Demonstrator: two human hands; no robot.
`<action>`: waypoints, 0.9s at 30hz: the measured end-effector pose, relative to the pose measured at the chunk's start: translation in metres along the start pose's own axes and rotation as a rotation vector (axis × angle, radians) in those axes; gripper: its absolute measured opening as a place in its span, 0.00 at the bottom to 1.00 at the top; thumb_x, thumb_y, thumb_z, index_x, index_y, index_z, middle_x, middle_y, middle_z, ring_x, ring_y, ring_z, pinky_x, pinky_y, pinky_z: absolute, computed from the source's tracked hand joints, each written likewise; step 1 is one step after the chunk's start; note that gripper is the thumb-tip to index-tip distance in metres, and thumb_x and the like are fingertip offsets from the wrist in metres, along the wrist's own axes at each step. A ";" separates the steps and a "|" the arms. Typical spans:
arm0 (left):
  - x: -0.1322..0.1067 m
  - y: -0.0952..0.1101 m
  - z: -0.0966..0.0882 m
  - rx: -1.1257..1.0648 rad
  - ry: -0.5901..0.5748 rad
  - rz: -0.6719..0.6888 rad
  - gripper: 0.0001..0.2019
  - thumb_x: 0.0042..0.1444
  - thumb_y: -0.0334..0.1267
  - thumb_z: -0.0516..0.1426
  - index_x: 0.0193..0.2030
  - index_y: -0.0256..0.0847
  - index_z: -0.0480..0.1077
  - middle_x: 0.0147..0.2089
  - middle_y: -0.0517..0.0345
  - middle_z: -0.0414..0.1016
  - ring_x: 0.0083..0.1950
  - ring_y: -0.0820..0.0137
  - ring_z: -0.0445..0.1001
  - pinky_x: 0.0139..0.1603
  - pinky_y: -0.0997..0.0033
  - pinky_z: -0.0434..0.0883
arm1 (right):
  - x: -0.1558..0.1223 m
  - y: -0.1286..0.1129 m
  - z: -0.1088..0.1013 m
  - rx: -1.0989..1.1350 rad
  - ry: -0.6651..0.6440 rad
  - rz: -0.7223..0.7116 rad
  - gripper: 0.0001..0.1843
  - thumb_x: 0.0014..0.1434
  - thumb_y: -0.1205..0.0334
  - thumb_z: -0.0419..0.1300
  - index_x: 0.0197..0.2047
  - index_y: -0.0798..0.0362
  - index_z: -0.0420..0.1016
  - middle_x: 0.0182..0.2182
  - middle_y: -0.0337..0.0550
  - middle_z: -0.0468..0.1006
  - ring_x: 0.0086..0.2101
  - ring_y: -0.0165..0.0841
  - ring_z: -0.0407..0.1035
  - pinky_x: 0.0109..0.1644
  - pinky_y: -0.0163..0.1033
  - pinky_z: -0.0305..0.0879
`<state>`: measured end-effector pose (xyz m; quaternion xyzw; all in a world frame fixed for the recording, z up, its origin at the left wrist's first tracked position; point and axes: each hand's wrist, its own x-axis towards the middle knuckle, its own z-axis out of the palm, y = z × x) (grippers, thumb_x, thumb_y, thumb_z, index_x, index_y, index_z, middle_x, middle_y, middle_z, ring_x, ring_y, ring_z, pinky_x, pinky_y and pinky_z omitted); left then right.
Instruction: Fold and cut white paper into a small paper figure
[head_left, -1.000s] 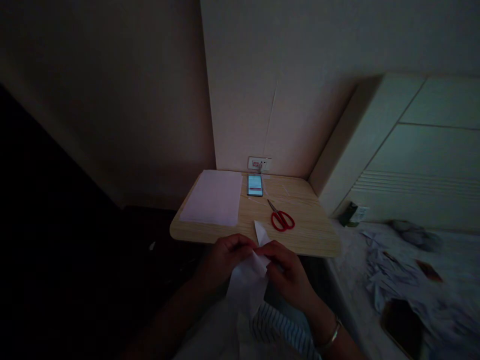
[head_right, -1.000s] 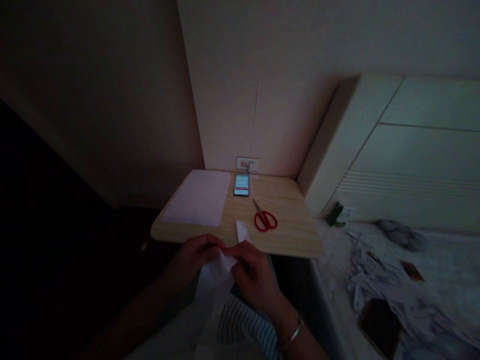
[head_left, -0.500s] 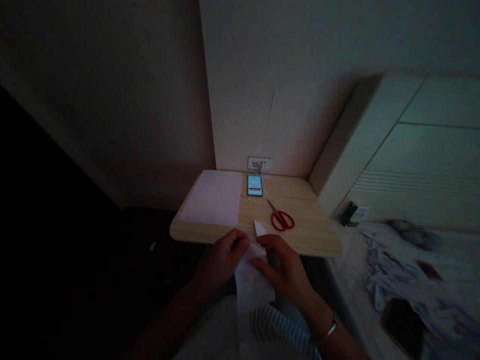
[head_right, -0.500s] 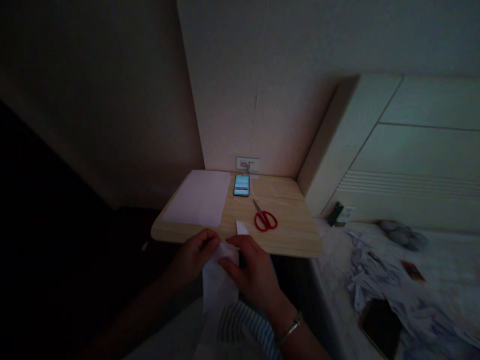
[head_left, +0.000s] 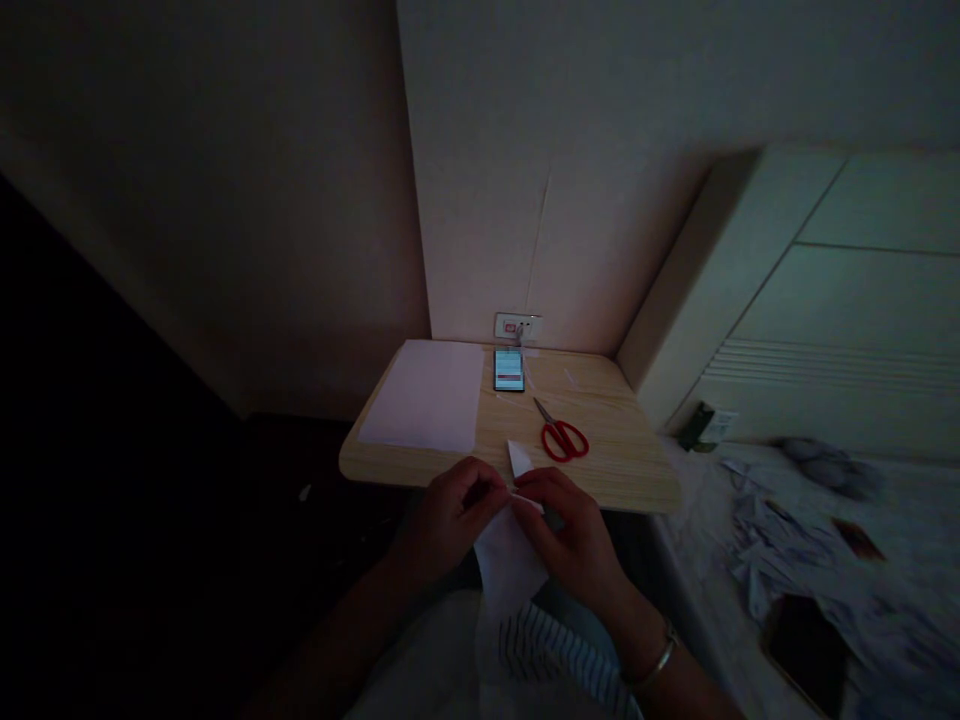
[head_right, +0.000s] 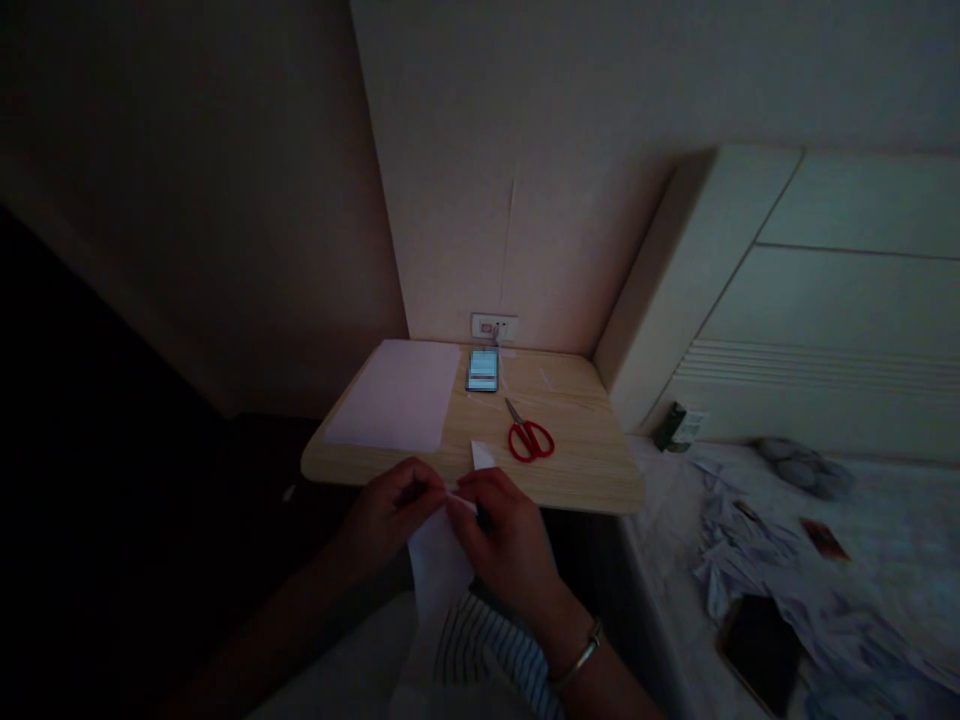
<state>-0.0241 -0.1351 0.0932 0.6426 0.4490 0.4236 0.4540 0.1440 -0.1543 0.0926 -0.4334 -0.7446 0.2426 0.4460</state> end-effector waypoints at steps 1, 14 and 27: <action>0.000 0.001 0.000 0.014 0.007 0.019 0.08 0.52 0.41 0.58 0.30 0.39 0.69 0.30 0.60 0.70 0.30 0.73 0.67 0.31 0.76 0.63 | 0.000 0.000 0.000 -0.009 0.005 0.001 0.08 0.60 0.62 0.55 0.35 0.52 0.75 0.37 0.46 0.74 0.38 0.34 0.71 0.41 0.37 0.68; -0.001 0.003 -0.009 0.070 0.010 0.163 0.06 0.50 0.39 0.60 0.28 0.39 0.68 0.31 0.58 0.69 0.32 0.72 0.69 0.33 0.74 0.65 | -0.001 0.003 -0.007 -0.207 -0.037 -0.102 0.09 0.61 0.62 0.55 0.41 0.49 0.77 0.39 0.47 0.73 0.38 0.34 0.71 0.38 0.38 0.70; -0.006 0.005 -0.008 0.094 0.091 0.165 0.06 0.49 0.37 0.61 0.28 0.39 0.68 0.27 0.62 0.69 0.29 0.75 0.69 0.30 0.77 0.66 | 0.002 -0.009 -0.010 -0.218 -0.129 -0.072 0.09 0.61 0.63 0.54 0.41 0.50 0.75 0.43 0.47 0.73 0.40 0.35 0.70 0.43 0.40 0.69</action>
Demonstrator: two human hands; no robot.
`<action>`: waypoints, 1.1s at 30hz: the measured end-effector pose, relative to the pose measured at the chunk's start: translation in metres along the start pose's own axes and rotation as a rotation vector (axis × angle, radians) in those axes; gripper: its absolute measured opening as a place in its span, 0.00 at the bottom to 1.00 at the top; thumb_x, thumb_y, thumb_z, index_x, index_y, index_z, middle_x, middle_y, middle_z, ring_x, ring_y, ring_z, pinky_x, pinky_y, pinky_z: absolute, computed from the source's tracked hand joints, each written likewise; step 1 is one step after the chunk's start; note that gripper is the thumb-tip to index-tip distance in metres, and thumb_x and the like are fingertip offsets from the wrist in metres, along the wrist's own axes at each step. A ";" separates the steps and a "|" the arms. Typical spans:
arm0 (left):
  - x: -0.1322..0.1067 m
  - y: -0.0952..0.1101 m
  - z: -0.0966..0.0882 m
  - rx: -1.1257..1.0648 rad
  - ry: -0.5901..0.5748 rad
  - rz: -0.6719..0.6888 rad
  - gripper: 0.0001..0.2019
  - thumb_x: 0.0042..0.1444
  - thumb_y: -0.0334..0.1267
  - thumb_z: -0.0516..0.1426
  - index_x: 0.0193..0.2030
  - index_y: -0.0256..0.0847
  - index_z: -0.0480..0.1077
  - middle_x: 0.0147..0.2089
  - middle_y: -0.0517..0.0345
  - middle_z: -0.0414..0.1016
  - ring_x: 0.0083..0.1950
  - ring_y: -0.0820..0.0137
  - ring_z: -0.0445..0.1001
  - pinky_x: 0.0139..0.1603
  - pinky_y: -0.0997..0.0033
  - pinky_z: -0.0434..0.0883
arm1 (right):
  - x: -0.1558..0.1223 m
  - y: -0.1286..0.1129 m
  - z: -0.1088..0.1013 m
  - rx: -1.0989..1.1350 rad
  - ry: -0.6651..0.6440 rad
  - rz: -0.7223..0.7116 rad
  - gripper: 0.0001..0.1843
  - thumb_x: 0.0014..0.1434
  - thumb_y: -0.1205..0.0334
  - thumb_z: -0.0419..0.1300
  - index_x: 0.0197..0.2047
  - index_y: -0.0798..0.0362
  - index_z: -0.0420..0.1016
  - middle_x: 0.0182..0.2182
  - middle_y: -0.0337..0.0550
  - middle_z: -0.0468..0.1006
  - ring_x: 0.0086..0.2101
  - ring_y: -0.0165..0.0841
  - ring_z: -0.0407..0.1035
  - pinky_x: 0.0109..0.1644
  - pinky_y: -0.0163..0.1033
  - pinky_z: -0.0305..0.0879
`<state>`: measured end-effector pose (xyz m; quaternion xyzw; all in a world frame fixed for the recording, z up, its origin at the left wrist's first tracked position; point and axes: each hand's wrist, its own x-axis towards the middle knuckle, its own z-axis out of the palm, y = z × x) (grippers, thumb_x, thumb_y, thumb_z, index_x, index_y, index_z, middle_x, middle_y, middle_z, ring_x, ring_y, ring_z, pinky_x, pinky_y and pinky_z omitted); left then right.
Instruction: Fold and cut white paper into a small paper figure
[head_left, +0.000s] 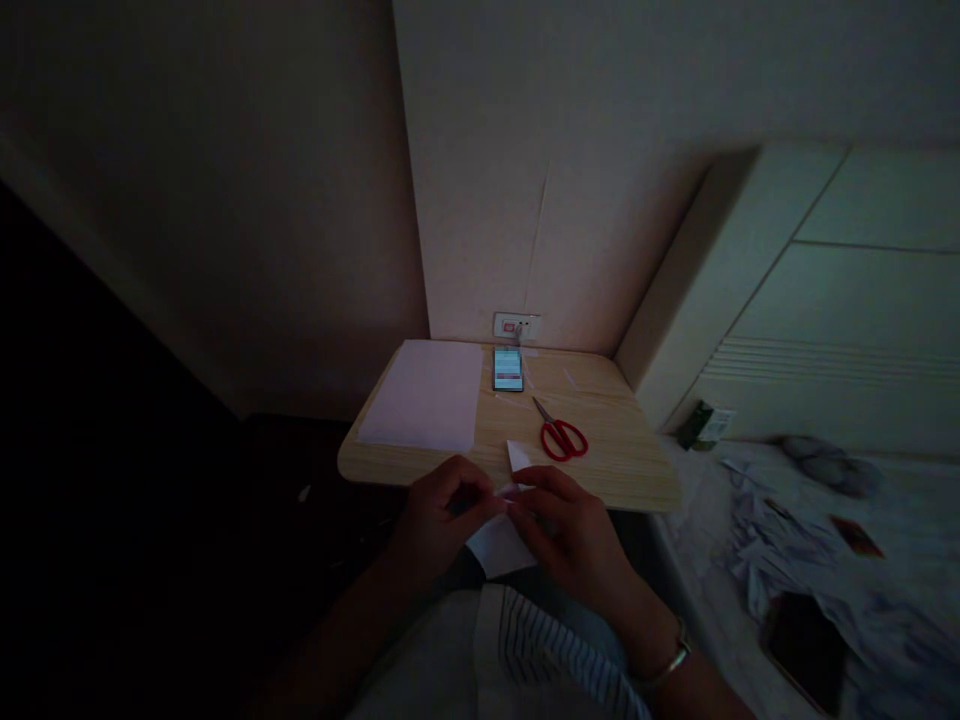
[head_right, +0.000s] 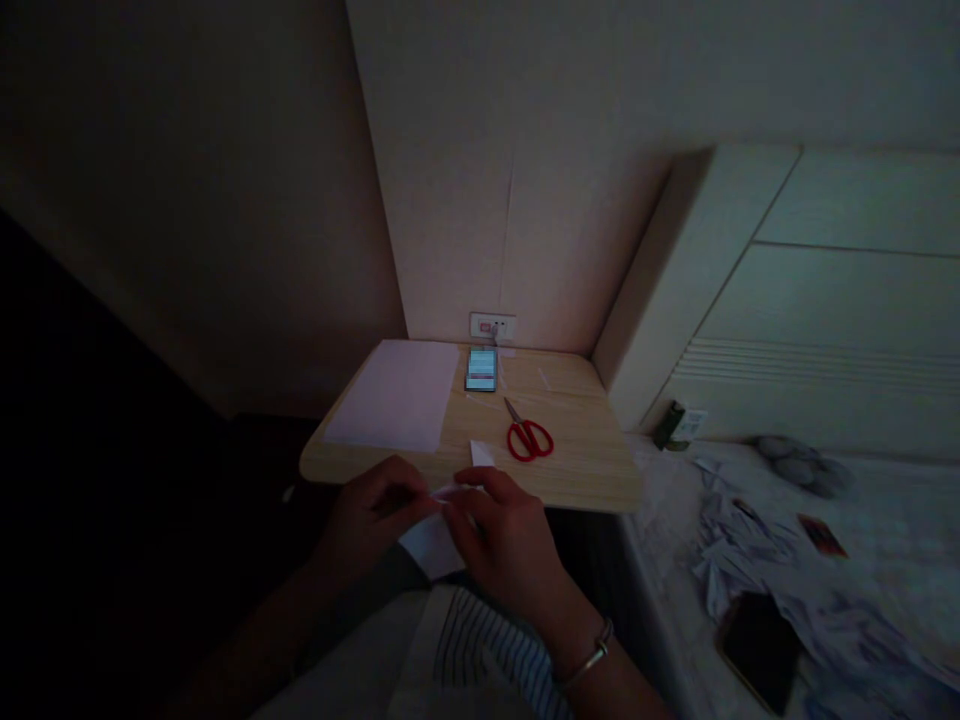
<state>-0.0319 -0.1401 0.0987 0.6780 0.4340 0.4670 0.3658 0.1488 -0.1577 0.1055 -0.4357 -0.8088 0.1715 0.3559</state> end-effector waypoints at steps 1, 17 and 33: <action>-0.001 0.001 0.001 0.006 -0.005 0.005 0.06 0.48 0.37 0.61 0.28 0.39 0.69 0.27 0.62 0.70 0.29 0.75 0.69 0.31 0.77 0.66 | 0.000 -0.001 0.000 0.005 0.002 -0.006 0.08 0.60 0.63 0.55 0.41 0.50 0.74 0.43 0.47 0.73 0.41 0.35 0.70 0.44 0.40 0.68; -0.008 -0.001 0.004 0.082 0.025 0.002 0.05 0.53 0.37 0.58 0.35 0.41 0.74 0.33 0.60 0.79 0.34 0.73 0.75 0.37 0.77 0.70 | -0.001 0.003 0.007 0.151 0.223 -0.033 0.05 0.56 0.64 0.61 0.38 0.49 0.73 0.39 0.44 0.75 0.43 0.36 0.68 0.47 0.44 0.66; -0.009 0.011 0.002 -0.019 -0.061 -0.066 0.04 0.53 0.37 0.58 0.32 0.40 0.71 0.31 0.61 0.75 0.33 0.74 0.72 0.35 0.78 0.67 | -0.002 0.000 0.005 0.289 0.240 -0.055 0.07 0.55 0.68 0.61 0.38 0.48 0.74 0.34 0.41 0.76 0.40 0.34 0.70 0.47 0.43 0.65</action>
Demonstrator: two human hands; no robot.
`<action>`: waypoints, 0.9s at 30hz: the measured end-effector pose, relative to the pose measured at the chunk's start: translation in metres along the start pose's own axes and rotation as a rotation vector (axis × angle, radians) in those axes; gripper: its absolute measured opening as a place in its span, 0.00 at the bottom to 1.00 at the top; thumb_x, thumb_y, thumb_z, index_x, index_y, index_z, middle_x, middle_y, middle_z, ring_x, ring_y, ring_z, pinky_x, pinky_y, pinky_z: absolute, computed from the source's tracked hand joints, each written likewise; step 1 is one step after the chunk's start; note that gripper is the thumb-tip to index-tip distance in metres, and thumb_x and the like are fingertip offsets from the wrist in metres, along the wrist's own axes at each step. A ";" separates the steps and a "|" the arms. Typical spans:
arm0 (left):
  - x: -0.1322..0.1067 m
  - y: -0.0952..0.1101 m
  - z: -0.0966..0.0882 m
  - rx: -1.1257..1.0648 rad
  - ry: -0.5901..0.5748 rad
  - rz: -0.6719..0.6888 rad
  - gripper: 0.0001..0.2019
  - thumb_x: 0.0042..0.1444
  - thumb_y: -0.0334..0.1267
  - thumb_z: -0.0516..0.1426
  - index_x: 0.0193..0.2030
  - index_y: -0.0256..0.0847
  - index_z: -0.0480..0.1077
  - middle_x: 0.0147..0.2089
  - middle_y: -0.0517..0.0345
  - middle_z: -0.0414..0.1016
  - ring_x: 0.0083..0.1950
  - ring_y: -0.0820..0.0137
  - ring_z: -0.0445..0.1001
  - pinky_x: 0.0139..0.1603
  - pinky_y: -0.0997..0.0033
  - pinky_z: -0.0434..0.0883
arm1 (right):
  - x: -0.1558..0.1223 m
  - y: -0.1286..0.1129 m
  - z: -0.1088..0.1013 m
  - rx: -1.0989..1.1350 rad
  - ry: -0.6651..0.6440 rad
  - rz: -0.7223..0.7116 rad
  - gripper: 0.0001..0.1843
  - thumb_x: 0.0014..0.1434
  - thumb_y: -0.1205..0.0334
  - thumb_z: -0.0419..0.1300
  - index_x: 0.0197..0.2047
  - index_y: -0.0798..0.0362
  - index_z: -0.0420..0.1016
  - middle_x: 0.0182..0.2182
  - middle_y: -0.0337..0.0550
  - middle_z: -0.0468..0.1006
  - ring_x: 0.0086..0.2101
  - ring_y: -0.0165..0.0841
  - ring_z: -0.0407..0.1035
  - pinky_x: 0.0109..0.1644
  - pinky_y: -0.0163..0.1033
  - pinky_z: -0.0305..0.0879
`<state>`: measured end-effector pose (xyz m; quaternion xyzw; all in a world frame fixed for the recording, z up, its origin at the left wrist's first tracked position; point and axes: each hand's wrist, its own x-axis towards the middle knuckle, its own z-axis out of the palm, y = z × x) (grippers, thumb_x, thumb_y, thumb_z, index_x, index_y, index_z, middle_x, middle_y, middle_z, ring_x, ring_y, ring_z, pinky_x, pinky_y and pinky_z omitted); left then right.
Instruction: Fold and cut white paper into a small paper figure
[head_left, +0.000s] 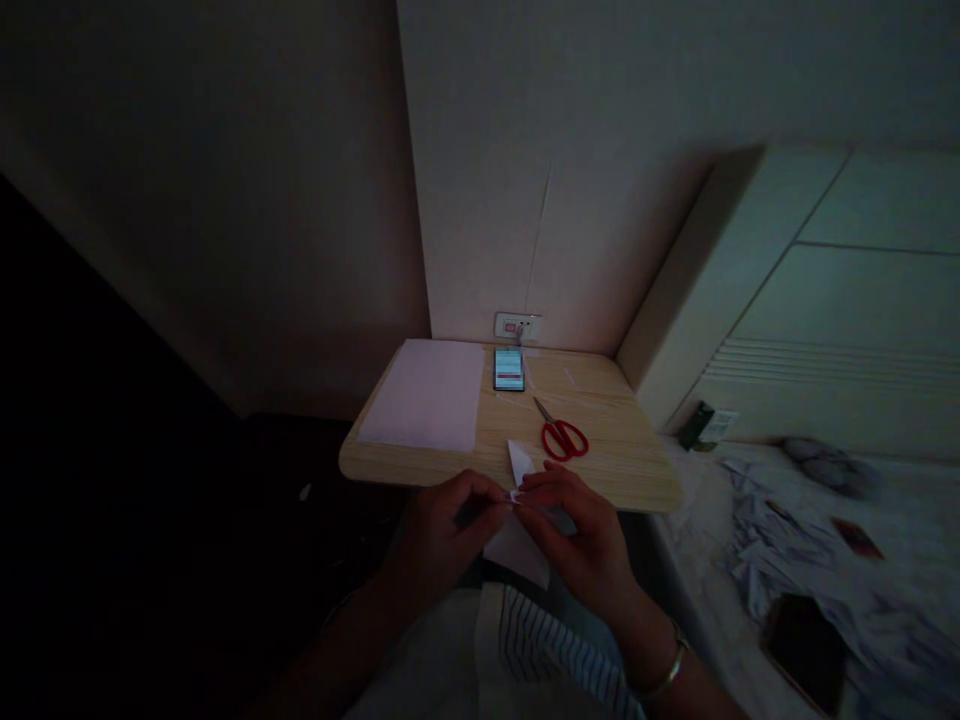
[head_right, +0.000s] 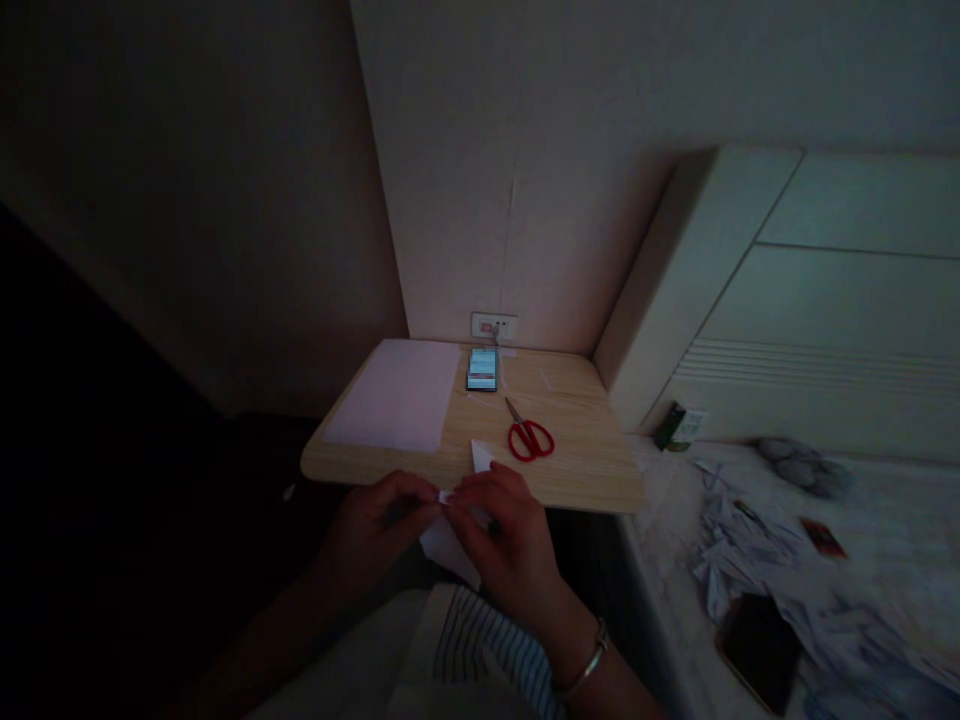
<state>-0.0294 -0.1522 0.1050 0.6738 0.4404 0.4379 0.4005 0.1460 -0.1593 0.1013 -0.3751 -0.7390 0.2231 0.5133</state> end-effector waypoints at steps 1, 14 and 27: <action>0.001 0.000 0.000 -0.057 0.000 -0.047 0.04 0.52 0.38 0.58 0.31 0.39 0.70 0.29 0.61 0.74 0.31 0.74 0.71 0.34 0.78 0.66 | 0.000 0.000 -0.001 0.024 -0.029 0.013 0.08 0.56 0.68 0.61 0.39 0.48 0.74 0.35 0.41 0.76 0.40 0.34 0.70 0.47 0.42 0.65; 0.002 -0.005 0.010 -0.713 -0.056 -0.413 0.12 0.44 0.41 0.64 0.29 0.36 0.67 0.25 0.64 0.67 0.25 0.78 0.63 0.27 0.79 0.60 | -0.003 0.005 0.002 0.056 -0.079 0.015 0.14 0.53 0.70 0.59 0.44 0.49 0.72 0.36 0.42 0.73 0.37 0.34 0.69 0.38 0.37 0.67; -0.004 0.013 0.006 -0.233 -0.163 -0.021 0.04 0.53 0.35 0.55 0.30 0.39 0.65 0.32 0.59 0.67 0.34 0.74 0.66 0.35 0.76 0.65 | -0.006 -0.004 -0.001 -0.107 0.116 -0.211 0.13 0.54 0.69 0.60 0.43 0.48 0.71 0.34 0.44 0.74 0.34 0.35 0.71 0.33 0.39 0.69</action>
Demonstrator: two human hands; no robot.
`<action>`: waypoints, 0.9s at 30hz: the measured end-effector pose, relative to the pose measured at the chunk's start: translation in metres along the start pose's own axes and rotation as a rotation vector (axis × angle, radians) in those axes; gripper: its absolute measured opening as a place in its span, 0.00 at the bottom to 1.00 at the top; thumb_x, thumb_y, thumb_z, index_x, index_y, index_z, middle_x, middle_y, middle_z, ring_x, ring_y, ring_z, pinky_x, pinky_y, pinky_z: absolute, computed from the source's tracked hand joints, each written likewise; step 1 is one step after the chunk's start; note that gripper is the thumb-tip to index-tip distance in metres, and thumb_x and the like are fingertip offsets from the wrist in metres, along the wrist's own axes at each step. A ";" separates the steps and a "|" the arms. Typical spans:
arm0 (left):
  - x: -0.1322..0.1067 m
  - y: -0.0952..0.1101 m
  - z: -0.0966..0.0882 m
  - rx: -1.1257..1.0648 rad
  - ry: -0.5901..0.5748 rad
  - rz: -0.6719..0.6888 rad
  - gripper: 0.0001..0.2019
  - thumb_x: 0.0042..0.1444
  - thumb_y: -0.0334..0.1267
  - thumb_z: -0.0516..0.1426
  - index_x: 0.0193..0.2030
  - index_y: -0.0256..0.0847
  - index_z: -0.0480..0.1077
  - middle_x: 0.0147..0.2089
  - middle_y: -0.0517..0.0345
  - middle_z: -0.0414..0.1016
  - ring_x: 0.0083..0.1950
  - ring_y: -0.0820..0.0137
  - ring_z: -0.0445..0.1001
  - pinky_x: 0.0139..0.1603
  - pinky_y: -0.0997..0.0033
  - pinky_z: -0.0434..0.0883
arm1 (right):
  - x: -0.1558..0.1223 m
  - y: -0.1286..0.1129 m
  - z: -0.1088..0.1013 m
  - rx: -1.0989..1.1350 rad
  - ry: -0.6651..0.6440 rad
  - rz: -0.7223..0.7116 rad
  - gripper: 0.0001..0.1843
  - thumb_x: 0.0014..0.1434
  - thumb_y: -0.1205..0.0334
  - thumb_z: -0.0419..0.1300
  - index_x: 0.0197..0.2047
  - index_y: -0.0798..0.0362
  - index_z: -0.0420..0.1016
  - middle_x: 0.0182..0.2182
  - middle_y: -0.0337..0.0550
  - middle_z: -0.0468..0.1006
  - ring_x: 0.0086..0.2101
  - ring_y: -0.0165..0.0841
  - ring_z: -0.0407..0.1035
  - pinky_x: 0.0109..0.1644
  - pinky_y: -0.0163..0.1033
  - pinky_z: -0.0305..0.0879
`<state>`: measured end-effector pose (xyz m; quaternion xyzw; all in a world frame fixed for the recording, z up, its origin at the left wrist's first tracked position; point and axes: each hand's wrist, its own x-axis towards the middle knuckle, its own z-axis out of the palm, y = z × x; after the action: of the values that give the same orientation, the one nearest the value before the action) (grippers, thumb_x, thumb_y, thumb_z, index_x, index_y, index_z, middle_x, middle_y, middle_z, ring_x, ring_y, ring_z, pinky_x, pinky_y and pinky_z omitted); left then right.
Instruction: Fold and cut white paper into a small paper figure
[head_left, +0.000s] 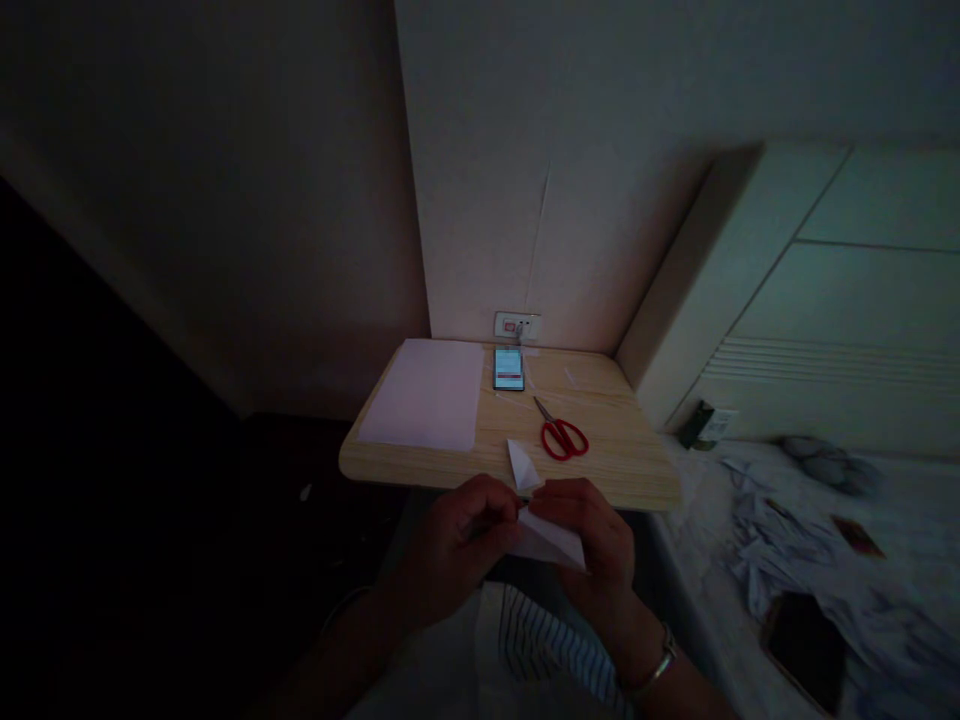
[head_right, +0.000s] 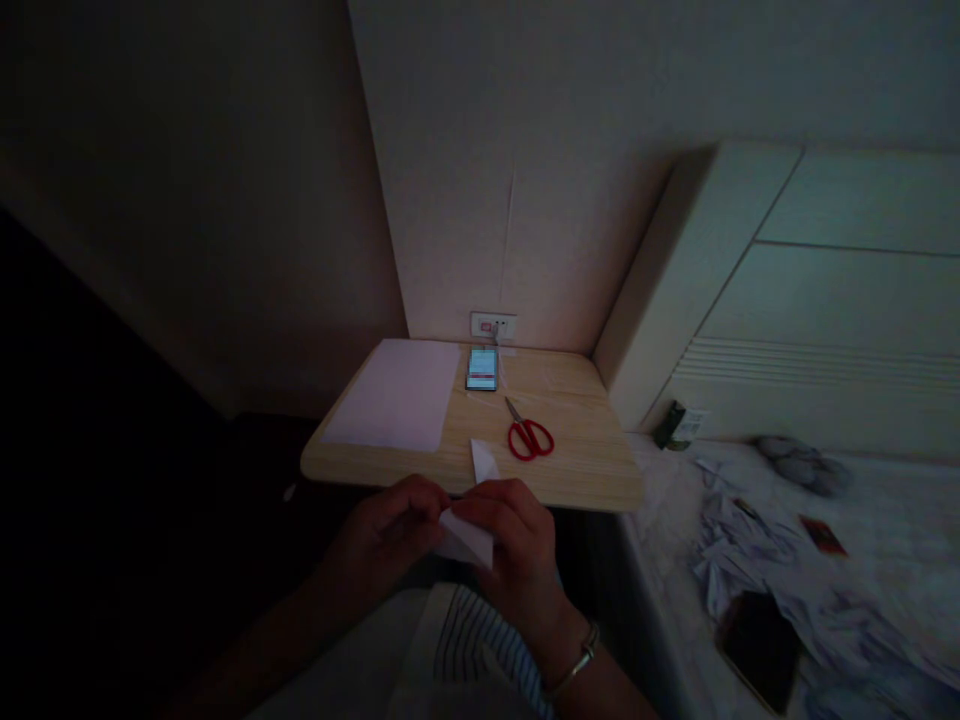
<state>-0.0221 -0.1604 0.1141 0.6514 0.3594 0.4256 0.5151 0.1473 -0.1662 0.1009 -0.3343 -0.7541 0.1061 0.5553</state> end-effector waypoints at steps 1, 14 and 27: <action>-0.001 0.001 0.001 0.030 0.002 0.020 0.03 0.54 0.35 0.55 0.30 0.39 0.65 0.33 0.59 0.67 0.34 0.74 0.67 0.35 0.76 0.66 | -0.001 0.001 0.000 -0.001 -0.004 0.000 0.13 0.54 0.69 0.60 0.43 0.47 0.71 0.35 0.45 0.74 0.34 0.35 0.71 0.33 0.39 0.69; -0.005 0.011 -0.010 0.579 0.130 0.329 0.04 0.57 0.31 0.52 0.32 0.40 0.65 0.31 0.60 0.69 0.33 0.75 0.69 0.35 0.78 0.66 | 0.005 -0.003 -0.017 0.087 -0.193 0.107 0.18 0.63 0.61 0.44 0.46 0.49 0.74 0.45 0.50 0.73 0.47 0.40 0.68 0.50 0.51 0.64; -0.003 0.011 -0.007 0.498 0.065 0.305 0.03 0.57 0.31 0.53 0.34 0.39 0.67 0.33 0.58 0.72 0.36 0.75 0.71 0.38 0.78 0.68 | 0.011 -0.007 -0.004 0.102 -0.132 0.080 0.06 0.55 0.69 0.61 0.36 0.49 0.72 0.29 0.39 0.77 0.34 0.33 0.72 0.51 0.48 0.66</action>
<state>-0.0295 -0.1629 0.1249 0.7904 0.3671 0.4173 0.2576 0.1465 -0.1650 0.1147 -0.3278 -0.7687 0.1884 0.5159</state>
